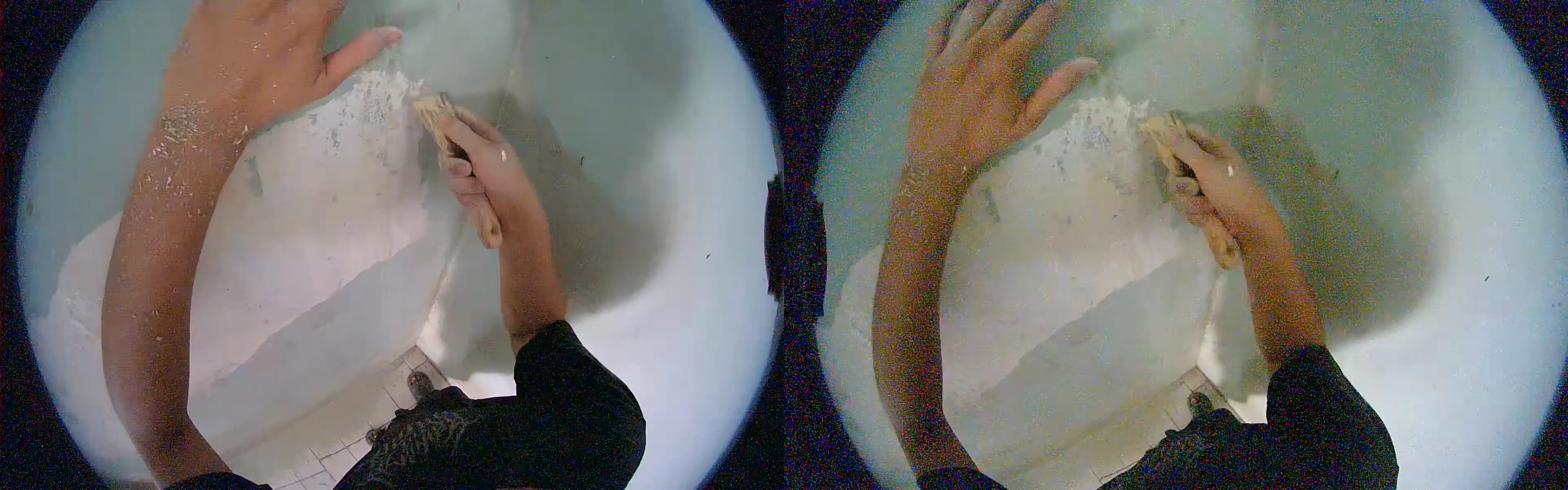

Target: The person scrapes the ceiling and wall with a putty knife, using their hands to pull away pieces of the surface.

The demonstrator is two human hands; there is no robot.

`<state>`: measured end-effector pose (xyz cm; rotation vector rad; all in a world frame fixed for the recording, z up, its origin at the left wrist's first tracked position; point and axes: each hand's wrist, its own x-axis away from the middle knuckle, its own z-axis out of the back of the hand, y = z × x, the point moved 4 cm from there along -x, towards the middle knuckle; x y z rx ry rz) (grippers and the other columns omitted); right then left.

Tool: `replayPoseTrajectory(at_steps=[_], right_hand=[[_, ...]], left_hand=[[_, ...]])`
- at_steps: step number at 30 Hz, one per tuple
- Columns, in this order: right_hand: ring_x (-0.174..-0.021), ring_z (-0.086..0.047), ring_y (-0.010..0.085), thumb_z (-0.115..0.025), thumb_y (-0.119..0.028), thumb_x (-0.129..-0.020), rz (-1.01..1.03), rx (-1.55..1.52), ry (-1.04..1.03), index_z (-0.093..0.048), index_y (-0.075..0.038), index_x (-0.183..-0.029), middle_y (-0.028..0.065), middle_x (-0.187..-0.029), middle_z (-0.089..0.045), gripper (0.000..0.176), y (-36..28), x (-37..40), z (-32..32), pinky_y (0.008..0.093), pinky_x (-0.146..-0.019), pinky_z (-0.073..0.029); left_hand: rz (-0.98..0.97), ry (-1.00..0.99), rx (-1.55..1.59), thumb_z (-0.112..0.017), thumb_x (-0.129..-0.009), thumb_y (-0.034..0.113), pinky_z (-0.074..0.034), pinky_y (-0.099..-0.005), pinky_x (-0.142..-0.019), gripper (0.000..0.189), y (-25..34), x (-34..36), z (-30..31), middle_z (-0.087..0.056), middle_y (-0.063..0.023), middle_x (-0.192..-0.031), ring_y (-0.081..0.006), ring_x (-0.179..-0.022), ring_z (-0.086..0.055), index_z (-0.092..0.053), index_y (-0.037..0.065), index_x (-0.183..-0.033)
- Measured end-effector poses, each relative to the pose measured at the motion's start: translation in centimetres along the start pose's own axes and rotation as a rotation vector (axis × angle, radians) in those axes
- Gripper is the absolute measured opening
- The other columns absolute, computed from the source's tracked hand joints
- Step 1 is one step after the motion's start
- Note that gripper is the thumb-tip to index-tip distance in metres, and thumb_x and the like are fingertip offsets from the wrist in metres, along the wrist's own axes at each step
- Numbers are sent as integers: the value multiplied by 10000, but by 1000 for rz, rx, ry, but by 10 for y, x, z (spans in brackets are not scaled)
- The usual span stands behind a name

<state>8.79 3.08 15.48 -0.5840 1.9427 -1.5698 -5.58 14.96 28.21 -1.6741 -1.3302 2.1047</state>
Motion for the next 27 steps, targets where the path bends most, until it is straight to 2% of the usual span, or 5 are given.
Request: replayPoseTrajectory(at_steps=[14, 16, 17, 19, 27], right_hand=[[-355, -272, 28, -515, -281, -918, 97, -5, -65, -506, -143, -954, -57, -521, -367, 143, -1, -12, -1, 203, -308, -201], [-356, -271, 28, -514, -281, -918, 119, 17, -58, -508, -143, -963, -57, -521, -368, 145, 2, -9, -5, 206, -308, -205], [-357, -269, 28, -513, -286, -918, 95, 28, -39, -511, -142, -964, -58, -523, -368, 152, 2, -6, -8, 208, -310, -210], [-359, -268, 28, -512, -292, -918, 59, 31, -14, -513, -140, -966, -59, -524, -367, 160, -2, -2, -11, 211, -311, -216], [-372, -257, 25, -545, -301, -901, 116, 14, -49, -529, -127, -956, -62, -541, -374, 183, -12, -1, -10, 198, -340, -214]], left_hand=[[73, -44, -93, -554, -831, 494, -298, -500, -1027, 526, 6, -4, 0, -495, -163, -1196, -317, -1183, -419, -564, 19, -1058], [40, -247, -161, -555, -832, 494, -302, -502, -1023, 523, 4, -4, 1, -497, -165, -1191, -319, -1180, -422, -565, 21, -1054], [39, -247, -168, -555, -832, 494, -302, -502, -1023, 523, 2, -3, -2, -497, -165, -1191, -319, -1180, -422, -565, 21, -1054], [24, 28, 4, -547, -837, 501, -308, -505, -1015, 525, 4, 0, -2, -503, -168, -1182, -320, -1173, -429, -572, 20, -1045], [91, -67, -113, -537, -841, 507, -295, -504, -1028, 533, 6, -2, 0, -506, -170, -1176, -319, -1173, -430, -574, 19, -1053]])
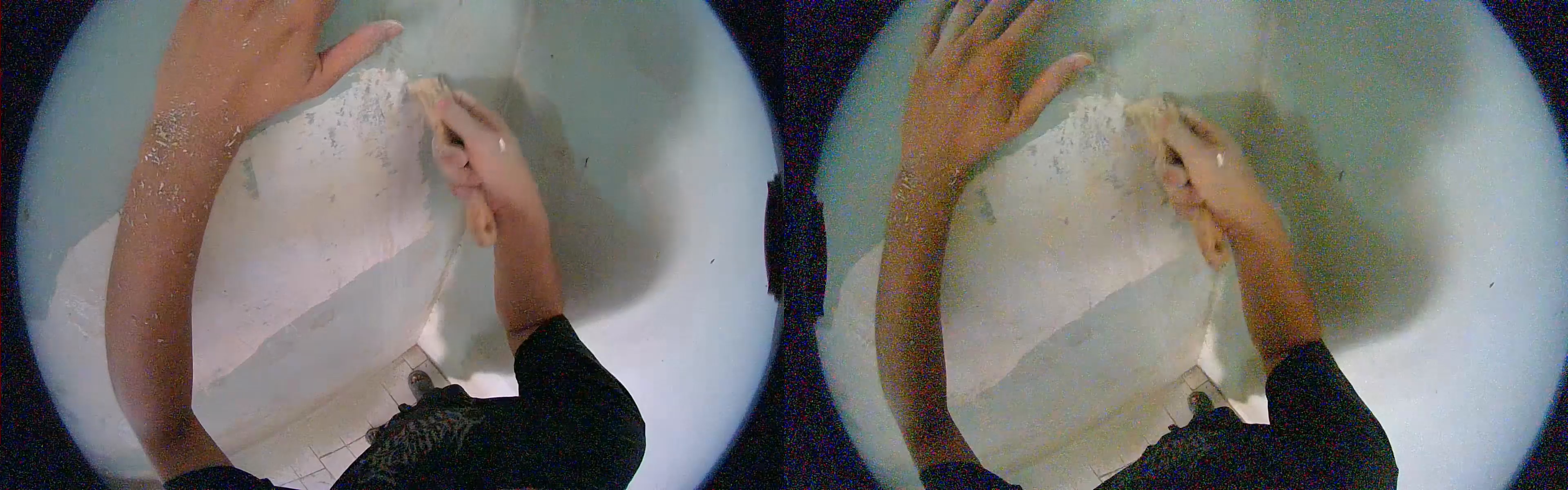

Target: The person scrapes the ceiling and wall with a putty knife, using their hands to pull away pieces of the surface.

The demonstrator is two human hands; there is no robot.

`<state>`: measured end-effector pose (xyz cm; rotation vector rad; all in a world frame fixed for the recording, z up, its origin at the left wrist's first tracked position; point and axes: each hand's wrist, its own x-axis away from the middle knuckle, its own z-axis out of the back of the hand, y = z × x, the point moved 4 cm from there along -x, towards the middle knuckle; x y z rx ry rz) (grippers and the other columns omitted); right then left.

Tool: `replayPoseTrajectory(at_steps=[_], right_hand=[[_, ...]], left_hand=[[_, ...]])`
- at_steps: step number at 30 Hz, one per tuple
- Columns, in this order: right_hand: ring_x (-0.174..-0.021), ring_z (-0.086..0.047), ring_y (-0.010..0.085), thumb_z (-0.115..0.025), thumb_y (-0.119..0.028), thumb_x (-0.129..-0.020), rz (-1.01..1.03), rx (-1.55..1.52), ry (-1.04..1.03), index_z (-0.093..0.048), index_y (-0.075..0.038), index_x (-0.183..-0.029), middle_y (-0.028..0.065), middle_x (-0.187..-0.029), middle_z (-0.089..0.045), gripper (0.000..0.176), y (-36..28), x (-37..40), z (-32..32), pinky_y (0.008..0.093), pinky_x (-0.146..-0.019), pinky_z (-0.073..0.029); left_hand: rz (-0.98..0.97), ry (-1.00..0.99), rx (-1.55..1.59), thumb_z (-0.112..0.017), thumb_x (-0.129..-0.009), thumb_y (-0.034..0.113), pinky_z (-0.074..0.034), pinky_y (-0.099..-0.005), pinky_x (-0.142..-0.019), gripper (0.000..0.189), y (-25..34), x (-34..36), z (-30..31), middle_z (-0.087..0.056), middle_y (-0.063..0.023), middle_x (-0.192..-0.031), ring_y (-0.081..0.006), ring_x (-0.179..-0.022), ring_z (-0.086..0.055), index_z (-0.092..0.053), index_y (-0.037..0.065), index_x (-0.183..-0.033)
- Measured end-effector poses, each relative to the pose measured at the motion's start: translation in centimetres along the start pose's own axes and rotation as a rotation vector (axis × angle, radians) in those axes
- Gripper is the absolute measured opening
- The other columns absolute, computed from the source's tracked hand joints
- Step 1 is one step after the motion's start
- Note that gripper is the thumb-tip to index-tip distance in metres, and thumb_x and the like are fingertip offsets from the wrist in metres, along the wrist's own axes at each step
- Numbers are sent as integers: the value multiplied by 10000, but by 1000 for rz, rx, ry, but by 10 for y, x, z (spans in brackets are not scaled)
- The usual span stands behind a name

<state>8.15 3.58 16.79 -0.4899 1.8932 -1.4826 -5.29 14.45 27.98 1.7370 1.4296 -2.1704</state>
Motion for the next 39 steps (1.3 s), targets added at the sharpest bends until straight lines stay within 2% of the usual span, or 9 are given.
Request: replayPoseTrajectory(at_steps=[10, 23, 27, 29, 31, 35, 36, 37, 39], right_hand=[[-367, -269, 20, -529, -305, -909, 58, 150, 103, -528, -118, -949, -62, -523, -373, 191, -7, -9, 17, 190, -323, -204], [-369, -264, 19, -531, -322, -908, 30, -28, 13, -519, -147, -946, -67, -524, -366, 180, -7, -5, 0, 203, -323, -197], [-370, -266, 19, -527, -325, -912, -42, -13, 74, -527, -141, -952, -68, -531, -370, 188, -13, -2, -5, 201, -329, -206], [-371, -268, 20, -529, -326, -912, 1, -45, 51, -529, -138, -959, -68, -533, -371, 194, -24, -10, -7, 199, -331, -212], [-373, -270, 21, -532, -327, -911, 62, -75, 19, -530, -135, -966, -67, -535, -372, 200, -33, -12, -6, 198, -333, -218], [-451, -368, 35, -491, -370, -933, 213, 263, 72, -575, -123, -1099, -70, -612, -466, 310, 1, -6, 8, 208, -367, -287], [-541, -437, 44, -484, -380, -937, 14, 297, 55, -559, -130, -1200, -47, -708, -544, 370, 29, 1, 16, 191, -445, -339], [-567, -449, 56, -498, -424, -921, -75, 220, -171, -572, -137, -1184, -26, -756, -563, 396, 34, 25, 9, 190, -479, -353], [-509, -394, 61, -515, -416, -904, -167, 163, -247, -567, -148, -1196, -33, -723, -518, 399, 74, 51, 1, 203, -416, -307]], left_hand=[[-96, 60, 50, -543, -836, 506, -310, -492, -1011, 528, -8, 0, 4, -515, -163, -1159, -300, -1155, -446, -573, 15, -1027], [-61, 139, 115, -539, -838, 508, -302, -492, -1016, 529, -7, 0, 5, -513, -168, -1159, -304, -1159, -439, -575, 11, -1014], [-90, -44, 120, -532, -838, 498, -301, -493, -1009, 528, -13, -5, 12, -512, -177, -1172, -316, -1156, -438, -581, 5, -1019], [-109, -60, 142, -523, -843, 473, -306, -490, -998, 512, -7, -8, 10, -516, -187, -1176, -325, -1146, -448, -584, -1, -1026], [14, -58, 130, -571, -850, 390, -285, -449, -1043, 454, -7, -4, 3, -487, -89, -1311, -292, -1200, -438, -544, 90, -1190], [50, 7, 216, -555, -855, 389, -292, -470, -1038, 446, -13, -4, 2, -476, -105, -1313, -318, -1193, -432, -552, 57, -1152], [46, 35, 167, -555, -855, 389, -292, -470, -1038, 446, -12, -3, 3, -476, -105, -1313, -318, -1193, -432, -552, 57, -1152], [68, 40, 208, -556, -855, 372, -294, -482, -1032, 430, -13, -3, 6, -472, -109, -1314, -326, -1187, -433, -551, 60, -1151], [89, 65, 217, -558, -855, 355, -296, -494, -1026, 415, -16, -3, 11, -468, -113, -1315, -333, -1182, -433, -551, 63, -1150]])
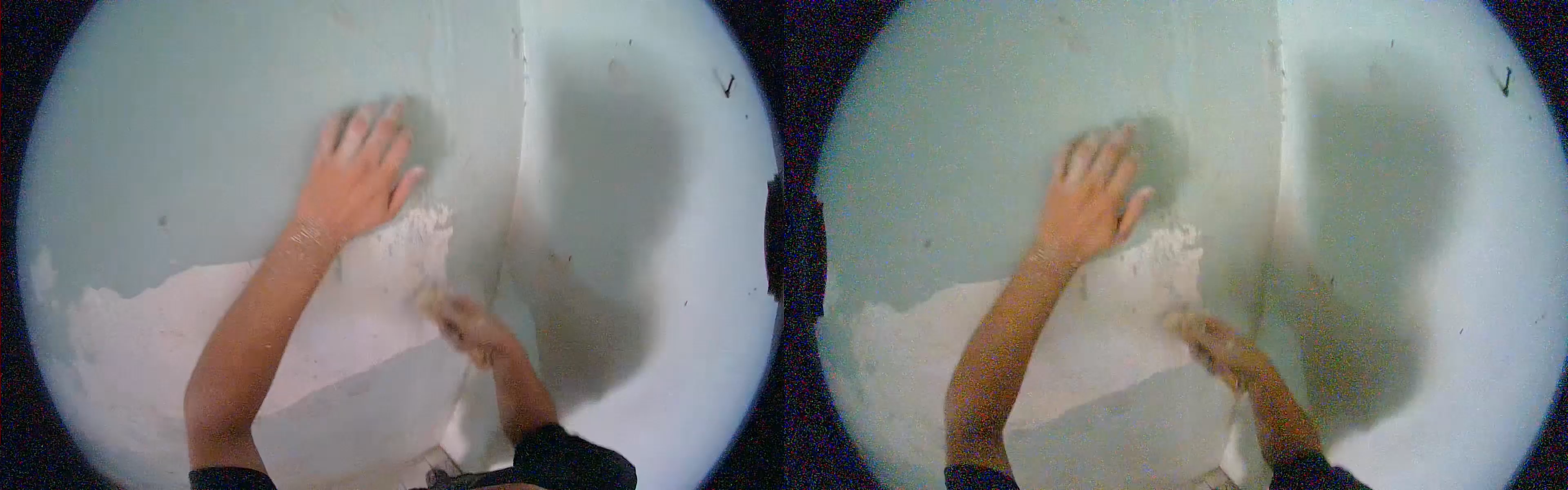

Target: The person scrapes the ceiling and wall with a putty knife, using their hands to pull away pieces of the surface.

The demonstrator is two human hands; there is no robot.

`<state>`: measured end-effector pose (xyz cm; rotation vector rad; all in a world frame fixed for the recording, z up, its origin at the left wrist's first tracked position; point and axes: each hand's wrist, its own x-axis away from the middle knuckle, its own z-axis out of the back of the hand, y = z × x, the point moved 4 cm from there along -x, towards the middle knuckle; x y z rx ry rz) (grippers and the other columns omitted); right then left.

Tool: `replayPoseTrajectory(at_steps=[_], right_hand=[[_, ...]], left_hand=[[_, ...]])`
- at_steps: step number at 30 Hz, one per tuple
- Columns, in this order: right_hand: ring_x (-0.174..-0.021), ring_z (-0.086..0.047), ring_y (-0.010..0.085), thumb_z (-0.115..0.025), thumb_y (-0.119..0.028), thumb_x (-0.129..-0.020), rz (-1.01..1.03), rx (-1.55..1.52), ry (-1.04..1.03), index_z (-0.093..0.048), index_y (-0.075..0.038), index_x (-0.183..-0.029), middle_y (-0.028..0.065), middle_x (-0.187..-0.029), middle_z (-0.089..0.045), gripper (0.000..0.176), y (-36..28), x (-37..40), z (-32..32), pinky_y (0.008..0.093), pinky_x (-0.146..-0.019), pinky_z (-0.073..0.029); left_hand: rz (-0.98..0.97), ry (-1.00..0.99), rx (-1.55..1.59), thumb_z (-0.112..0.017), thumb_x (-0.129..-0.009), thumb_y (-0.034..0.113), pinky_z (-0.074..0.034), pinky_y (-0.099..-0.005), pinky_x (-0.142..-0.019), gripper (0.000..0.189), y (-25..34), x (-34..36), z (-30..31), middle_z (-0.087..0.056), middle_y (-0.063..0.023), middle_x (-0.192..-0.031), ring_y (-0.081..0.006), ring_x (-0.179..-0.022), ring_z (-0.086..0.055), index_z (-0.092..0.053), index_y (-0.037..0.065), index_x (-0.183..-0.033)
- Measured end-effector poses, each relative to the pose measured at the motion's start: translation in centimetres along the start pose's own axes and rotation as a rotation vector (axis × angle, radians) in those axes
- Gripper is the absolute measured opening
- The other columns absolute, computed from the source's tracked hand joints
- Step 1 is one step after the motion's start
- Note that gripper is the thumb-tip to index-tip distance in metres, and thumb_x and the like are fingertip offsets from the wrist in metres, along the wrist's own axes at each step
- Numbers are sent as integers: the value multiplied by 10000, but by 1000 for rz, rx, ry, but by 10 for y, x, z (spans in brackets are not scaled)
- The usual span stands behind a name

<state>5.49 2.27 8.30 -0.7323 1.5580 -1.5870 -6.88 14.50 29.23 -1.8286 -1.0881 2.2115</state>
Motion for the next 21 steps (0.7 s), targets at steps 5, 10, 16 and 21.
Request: replayPoseTrajectory(at_steps=[5, 10, 16, 21], right_hand=[[-633, -418, 92, -539, -413, -888, -187, 222, -262, -498, -120, -1245, -8, -768, -486, 464, 115, 25, -27, 239, -515, -373], [-558, -457, 100, -542, -355, -908, -329, 303, -502, -492, -49, -1141, 13, -720, -505, 388, 168, 59, -56, 254, -485, -392], [-540, -435, 97, -530, -383, -913, -408, 326, -617, -491, -44, -1099, 0, -682, -473, 389, 182, 75, -111, 263, -475, -386], [-576, -468, 108, -493, -369, -930, -371, 462, -973, -488, -50, -1096, 13, -708, -508, 359, 197, 83, -178, 274, -498, -412]], left_hand=[[12, -160, 249, -596, -811, 284, -338, -518, -965, 395, 36, 48, 7, -479, -164, -1273, -346, -1131, -464, -556, 70, -1140], [92, -497, 702, -624, -817, 245, -421, -482, -882, 357, 136, 184, 41, -549, -131, -1200, -342, -1035, -532, -563, 96, -1136], [992, -795, 845, -603, -846, 262, -411, -491, -913, 331, 196, 363, 77, -542, -178, -1148, -377, -1080, -498, -571, 59, -1105], [1519, -844, 922, -608, -852, 196, -504, -408, -793, 277, 200, 450, 145, -604, -177, -1062, -299, -966, -608, -596, 12, -1059]])
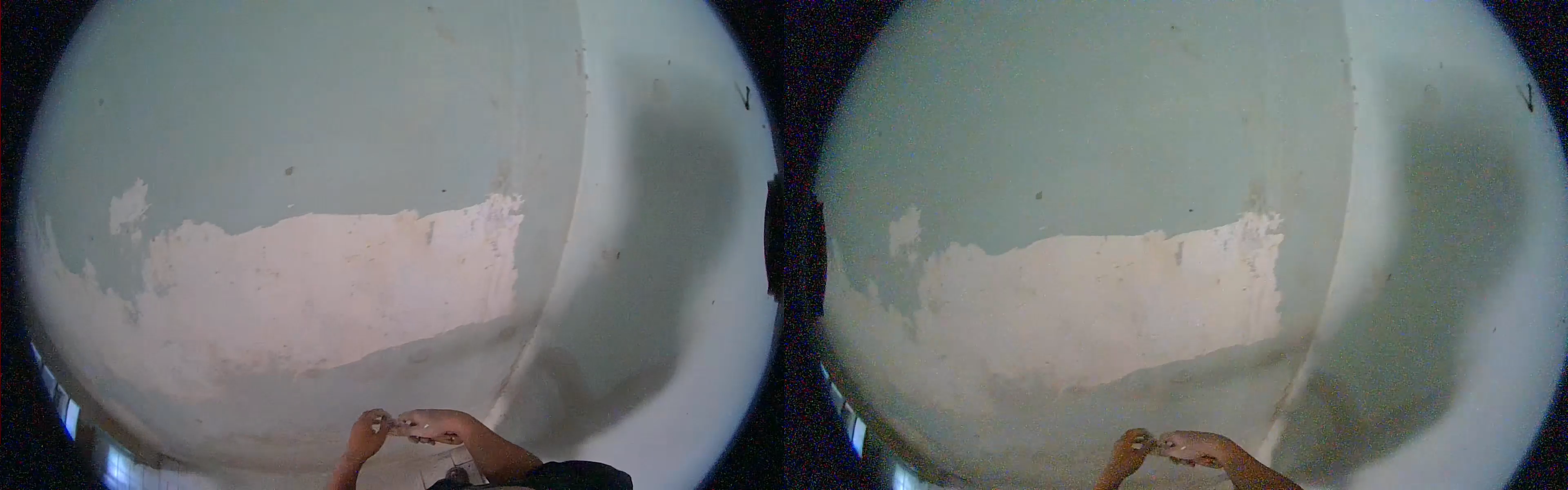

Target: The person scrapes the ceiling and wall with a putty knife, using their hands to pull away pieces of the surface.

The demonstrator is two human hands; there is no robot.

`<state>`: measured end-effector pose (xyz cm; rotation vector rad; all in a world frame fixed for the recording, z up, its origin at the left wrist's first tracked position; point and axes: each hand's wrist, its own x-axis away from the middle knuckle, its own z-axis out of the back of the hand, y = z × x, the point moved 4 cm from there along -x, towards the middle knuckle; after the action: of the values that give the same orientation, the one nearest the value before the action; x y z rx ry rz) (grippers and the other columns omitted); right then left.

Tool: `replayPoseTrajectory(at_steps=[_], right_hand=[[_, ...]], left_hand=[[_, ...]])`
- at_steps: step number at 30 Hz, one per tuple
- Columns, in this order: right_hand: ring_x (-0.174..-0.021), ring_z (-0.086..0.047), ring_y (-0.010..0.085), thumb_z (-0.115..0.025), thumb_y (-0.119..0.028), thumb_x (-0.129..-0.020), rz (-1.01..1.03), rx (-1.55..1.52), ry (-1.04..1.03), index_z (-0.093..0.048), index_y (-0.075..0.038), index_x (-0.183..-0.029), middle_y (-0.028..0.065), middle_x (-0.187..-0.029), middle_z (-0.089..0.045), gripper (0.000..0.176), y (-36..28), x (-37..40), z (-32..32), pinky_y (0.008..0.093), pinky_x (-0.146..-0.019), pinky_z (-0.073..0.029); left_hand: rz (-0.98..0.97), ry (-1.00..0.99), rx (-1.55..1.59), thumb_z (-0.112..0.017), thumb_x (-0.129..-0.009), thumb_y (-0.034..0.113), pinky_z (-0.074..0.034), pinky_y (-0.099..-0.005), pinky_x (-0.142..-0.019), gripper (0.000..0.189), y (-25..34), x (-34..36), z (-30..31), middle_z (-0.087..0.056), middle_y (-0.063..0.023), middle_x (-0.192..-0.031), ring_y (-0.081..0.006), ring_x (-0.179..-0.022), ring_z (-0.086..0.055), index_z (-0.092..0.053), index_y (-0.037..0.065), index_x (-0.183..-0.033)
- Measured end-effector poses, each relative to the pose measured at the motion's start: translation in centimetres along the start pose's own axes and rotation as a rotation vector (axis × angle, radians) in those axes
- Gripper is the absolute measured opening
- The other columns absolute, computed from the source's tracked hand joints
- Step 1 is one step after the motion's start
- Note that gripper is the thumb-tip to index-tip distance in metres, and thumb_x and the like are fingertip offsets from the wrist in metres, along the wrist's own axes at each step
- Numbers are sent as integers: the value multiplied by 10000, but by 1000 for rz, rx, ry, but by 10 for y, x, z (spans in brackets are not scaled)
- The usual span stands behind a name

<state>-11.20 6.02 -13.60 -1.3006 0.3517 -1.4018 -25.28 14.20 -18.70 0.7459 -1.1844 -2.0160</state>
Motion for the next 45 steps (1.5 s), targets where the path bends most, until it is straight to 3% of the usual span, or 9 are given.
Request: replayPoseTrajectory(at_steps=[8, 12, 16, 18, 21, 24, 36, 40, 45], right_hand=[[-676, -584, 142, -490, -339, -932, 104, -78, -205, -481, -4, -1159, 90, -829, -595, 405, 8, -24, -14, 286, -582, -511], [-671, -597, 149, -550, -309, -916, 213, -280, 91, -494, 2, -1164, 84, -845, -594, 401, 13, 8, 13, 285, -597, -518], [-753, -604, 151, -584, -226, -903, 291, -438, 551, -541, -17, -1110, 74, -868, -590, 297, 12, 50, 35, 319, -695, -513], [-824, -600, 174, -582, -182, -899, 588, -484, 612, -575, -40, -1015, 71, -870, -583, 184, 48, 30, 33, 354, -732, -496], [-769, -569, 187, -548, -173, -911, 762, -1042, 843, -564, -79, -863, 44, -788, -549, 107, 56, 45, 40, 372, -672, -482], [-634, -504, 182, -500, -188, -934, 915, -1581, 840, -484, -108, -739, 27, -678, -487, 212, 51, 73, 67, 373, -613, -458], [-450, -263, 122, -346, -322, -984, 1401, -905, 540, -366, -139, -745, 0, -536, -329, 302, -7, 146, 188, 331, -468, -317], [-411, -181, 109, -292, -446, -981, 1631, -831, 340, -321, -166, -659, -33, -479, -258, 428, -73, 199, 258, 303, -428, -255], [-388, -115, 93, -351, -470, -962, 1732, -610, 714, -303, -181, -599, -49, -442, -231, 467, -125, 259, 326, 273, -401, -184]], left_hand=[[340, 116, 159, -606, -863, 169, -509, -323, -731, 233, -53, 51, 66, -648, -105, -974, -214, -861, -632, -615, 20, -1042], [483, 193, 431, -565, -878, 174, -482, -318, -728, 179, -38, 49, 59, -636, -72, -958, -182, -856, -599, -605, 29, -974], [511, -73, 523, -577, -872, 261, -452, -337, -792, 253, -3, 21, 5, -634, -64, -977, -188, -933, -582, -587, 56, -1021], [554, -186, 543, -557, -885, 221, -452, -319, -776, 224, 16, 9, -28, -628, -64, -996, -176, -934, -571, -579, 42, -1017], [470, -368, 520, -556, -890, 222, -458, -312, -749, 232, 51, -9, -72, -633, -73, -976, -185, -902, -579, -592, 33, -1019], [211, -445, 244, -548, -901, 241, -468, -316, -749, 264, 96, -39, -92, -639, -96, -956, -190, -882, -599, -600, 13, -1023], [-168, -261, 73, -627, -848, 135, -495, -321, -762, 225, 232, -122, -93, -641, -122, -996, -199, -882, -617, -601, 27, -1043], [-614, 145, -184, -691, -780, 69, -488, -309, -744, 245, 309, -132, -38, -611, -110, -1077, -202, -891, -594, -611, 54, -1012], [-1296, 802, -572, -686, -741, 65, -473, -376, -803, 253, 393, -139, 40, -598, -145, -1057, -304, -968, -581, -637, 89, -988]])
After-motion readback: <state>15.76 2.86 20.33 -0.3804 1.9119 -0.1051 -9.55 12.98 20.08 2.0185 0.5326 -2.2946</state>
